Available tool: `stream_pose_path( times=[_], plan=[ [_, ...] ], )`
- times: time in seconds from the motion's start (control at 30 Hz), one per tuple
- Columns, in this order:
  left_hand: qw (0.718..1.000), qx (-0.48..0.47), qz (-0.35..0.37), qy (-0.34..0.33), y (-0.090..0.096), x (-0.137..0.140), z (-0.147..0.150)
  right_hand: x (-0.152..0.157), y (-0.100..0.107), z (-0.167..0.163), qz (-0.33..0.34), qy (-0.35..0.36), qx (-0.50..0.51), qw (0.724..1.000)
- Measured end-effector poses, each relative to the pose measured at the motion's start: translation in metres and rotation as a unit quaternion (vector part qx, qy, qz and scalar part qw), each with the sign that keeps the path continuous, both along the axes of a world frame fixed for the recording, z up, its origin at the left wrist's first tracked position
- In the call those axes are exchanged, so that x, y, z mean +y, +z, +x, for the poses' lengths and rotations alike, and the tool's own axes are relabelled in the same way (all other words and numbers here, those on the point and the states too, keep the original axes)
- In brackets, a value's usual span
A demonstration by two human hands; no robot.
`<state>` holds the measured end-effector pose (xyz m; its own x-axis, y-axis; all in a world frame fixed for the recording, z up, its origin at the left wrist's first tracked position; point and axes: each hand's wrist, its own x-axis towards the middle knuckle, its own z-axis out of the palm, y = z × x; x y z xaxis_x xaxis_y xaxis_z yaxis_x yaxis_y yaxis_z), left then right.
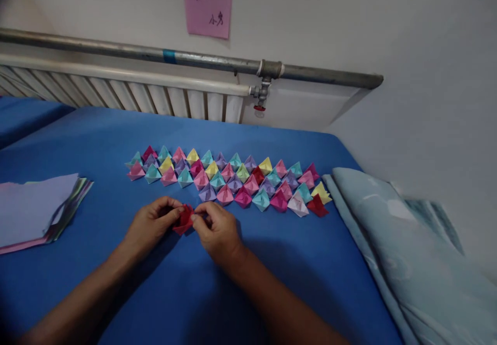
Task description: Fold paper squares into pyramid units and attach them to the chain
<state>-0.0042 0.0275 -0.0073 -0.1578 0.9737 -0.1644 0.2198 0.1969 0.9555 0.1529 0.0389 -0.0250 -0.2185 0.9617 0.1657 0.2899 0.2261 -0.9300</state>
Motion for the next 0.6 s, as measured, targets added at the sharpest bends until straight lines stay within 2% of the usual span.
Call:
stream_pose_path(
  times=[0.13,0.6],
  plan=[
    [1.000,-0.007,0.003,-0.009,-0.0065,-0.0045,-0.0033,0.0009,0.0017,-0.0026,0.018,0.002,-0.023,1.000],
    [0.999,-0.014,0.011,-0.037,-0.0054,-0.0082,-0.0089,0.0022,0.0066,-0.0032,0.064,0.041,-0.084,0.994]
  ],
)
